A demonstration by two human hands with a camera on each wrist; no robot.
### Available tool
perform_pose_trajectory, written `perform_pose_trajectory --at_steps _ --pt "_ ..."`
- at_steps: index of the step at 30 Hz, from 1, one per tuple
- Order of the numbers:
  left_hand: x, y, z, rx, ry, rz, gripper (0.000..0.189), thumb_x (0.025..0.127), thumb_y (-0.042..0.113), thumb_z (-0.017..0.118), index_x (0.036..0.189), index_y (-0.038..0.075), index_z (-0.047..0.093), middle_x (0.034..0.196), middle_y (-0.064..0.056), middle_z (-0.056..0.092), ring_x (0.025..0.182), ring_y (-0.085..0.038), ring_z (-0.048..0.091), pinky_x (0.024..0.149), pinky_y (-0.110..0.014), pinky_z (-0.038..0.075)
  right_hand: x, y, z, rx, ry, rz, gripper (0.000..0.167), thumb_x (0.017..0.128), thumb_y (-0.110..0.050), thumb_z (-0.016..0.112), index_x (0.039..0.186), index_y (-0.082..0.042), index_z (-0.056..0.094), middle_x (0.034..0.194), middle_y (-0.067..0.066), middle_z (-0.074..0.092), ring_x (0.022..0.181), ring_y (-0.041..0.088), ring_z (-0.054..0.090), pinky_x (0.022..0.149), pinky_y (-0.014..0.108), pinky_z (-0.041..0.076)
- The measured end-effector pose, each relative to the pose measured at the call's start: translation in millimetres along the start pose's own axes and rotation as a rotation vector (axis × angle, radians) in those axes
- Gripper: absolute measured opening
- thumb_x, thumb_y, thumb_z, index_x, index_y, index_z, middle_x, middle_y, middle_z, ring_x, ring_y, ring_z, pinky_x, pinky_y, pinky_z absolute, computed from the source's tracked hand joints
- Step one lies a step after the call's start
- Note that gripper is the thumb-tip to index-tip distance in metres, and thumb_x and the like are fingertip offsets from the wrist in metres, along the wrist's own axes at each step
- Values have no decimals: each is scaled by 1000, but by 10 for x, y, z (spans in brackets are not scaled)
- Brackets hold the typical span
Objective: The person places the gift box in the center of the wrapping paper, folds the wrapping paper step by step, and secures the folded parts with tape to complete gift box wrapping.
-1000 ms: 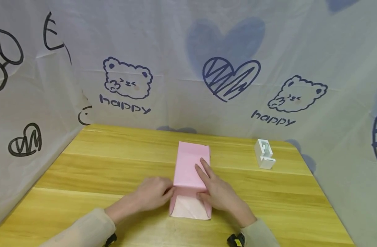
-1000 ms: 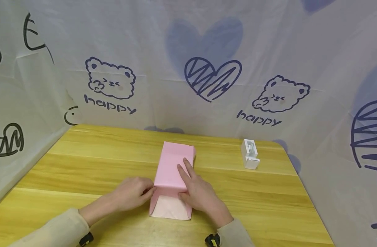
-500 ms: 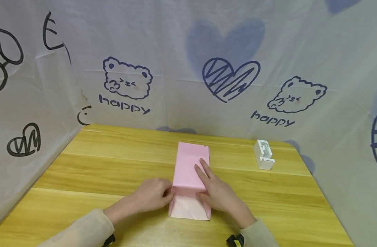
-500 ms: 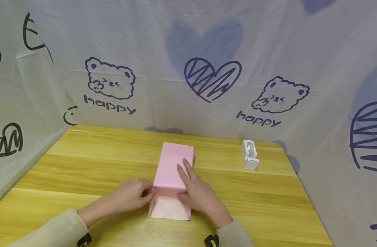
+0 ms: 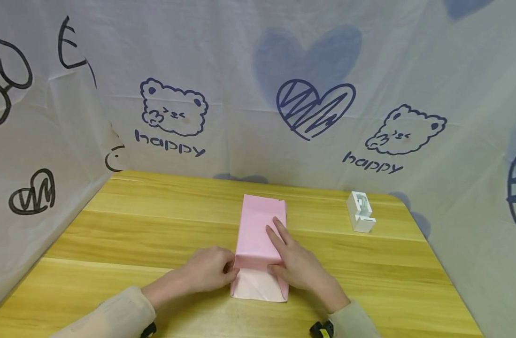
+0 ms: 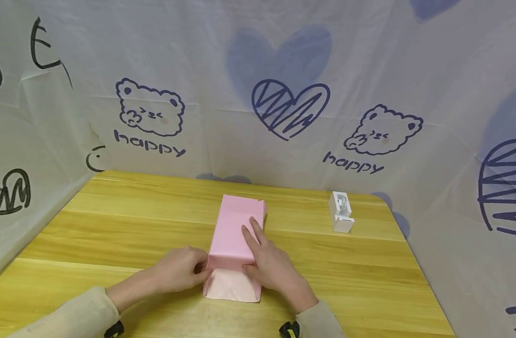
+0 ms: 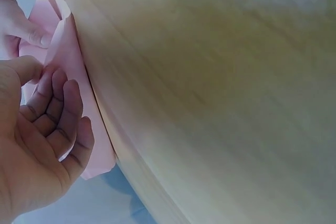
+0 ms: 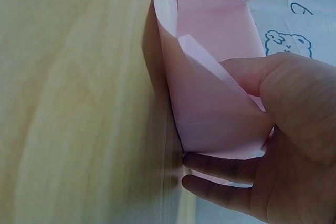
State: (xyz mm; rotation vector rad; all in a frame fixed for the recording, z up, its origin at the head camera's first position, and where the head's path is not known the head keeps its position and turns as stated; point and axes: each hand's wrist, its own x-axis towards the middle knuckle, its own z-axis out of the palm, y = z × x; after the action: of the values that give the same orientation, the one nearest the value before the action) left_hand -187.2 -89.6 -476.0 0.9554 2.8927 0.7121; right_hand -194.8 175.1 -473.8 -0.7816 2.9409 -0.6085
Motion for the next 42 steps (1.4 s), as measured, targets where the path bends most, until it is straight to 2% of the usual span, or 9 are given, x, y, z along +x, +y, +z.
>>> perform_pose_trajectory --at_steps 6,20,26,38,42 --pt "-5 -22 12 -19 -33 23 37 91 30 77 64 26 53 59 17 48 52 2 42 46 -22 37 -3 5 2 -3 1 1 93 94 -26 79 167 -14 23 176 6 2 136 42 54 87 49 60" --pt "-35 -31 26 -48 -102 70 34 89 27 78 65 26 55 60 18 49 52 2 43 46 -21 38 -5 -1 1 -6 -4 13 93 94 -26 79 167 -16 23 176 3 2 135 41 55 82 47 60" --pt "-57 -21 18 -51 -120 60 34 88 28 79 65 26 54 59 18 49 53 1 43 46 -21 38 -1 -1 2 -7 -2 7 94 93 -25 79 167 -16 22 176 4 2 135 41 55 80 46 61" --pt "-79 1 26 -27 -169 72 35 83 31 83 64 27 54 58 19 49 52 1 43 47 -21 38 -13 -1 2 10 -11 13 94 94 -25 79 168 -16 22 176 4 2 139 40 51 89 49 59" --pt "-77 3 34 -21 -184 89 33 83 27 82 65 27 55 60 20 49 53 2 43 48 -21 39 -6 4 2 9 -12 14 94 94 -25 79 168 -16 22 176 4 1 139 39 51 88 48 59"
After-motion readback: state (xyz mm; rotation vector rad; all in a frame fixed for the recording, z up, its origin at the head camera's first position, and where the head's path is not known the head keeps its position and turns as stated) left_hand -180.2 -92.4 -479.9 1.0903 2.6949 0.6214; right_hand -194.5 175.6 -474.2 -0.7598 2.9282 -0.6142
